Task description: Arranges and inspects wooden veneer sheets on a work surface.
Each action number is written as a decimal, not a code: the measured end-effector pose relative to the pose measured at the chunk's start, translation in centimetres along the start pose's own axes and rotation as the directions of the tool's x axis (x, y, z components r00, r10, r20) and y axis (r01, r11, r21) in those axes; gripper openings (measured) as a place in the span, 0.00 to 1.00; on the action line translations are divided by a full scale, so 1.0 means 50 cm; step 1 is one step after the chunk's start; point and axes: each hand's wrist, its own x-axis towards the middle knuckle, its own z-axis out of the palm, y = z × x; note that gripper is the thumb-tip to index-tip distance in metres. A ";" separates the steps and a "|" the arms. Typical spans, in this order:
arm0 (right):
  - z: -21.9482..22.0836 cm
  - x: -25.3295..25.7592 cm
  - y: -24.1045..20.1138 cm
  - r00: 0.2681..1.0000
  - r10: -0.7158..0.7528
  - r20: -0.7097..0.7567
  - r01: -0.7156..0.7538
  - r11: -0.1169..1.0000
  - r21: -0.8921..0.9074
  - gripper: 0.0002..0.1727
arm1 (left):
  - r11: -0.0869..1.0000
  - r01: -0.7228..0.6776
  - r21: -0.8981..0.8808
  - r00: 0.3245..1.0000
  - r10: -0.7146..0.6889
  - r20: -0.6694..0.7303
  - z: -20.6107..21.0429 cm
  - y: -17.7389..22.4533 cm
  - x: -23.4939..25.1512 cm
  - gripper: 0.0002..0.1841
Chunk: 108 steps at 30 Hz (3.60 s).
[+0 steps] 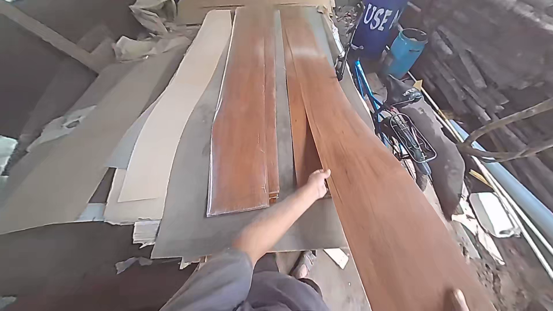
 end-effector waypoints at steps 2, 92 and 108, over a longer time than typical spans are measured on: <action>0.064 0.017 0.025 0.999 -0.026 0.034 0.026 0.999 0.020 0.29 | 0.999 -0.039 -0.016 0.999 0.039 0.006 -0.013 0.054 0.017 0.24; 0.842 -0.420 0.416 0.516 0.566 0.643 0.291 0.591 -0.753 0.24 | 0.818 0.059 0.573 0.843 0.267 -0.468 -0.871 0.268 -0.149 0.27; 0.816 -0.387 0.435 0.442 0.600 0.667 0.044 0.728 -0.684 0.16 | 0.810 -0.168 -0.561 0.869 0.391 0.304 -0.821 0.667 -0.332 0.18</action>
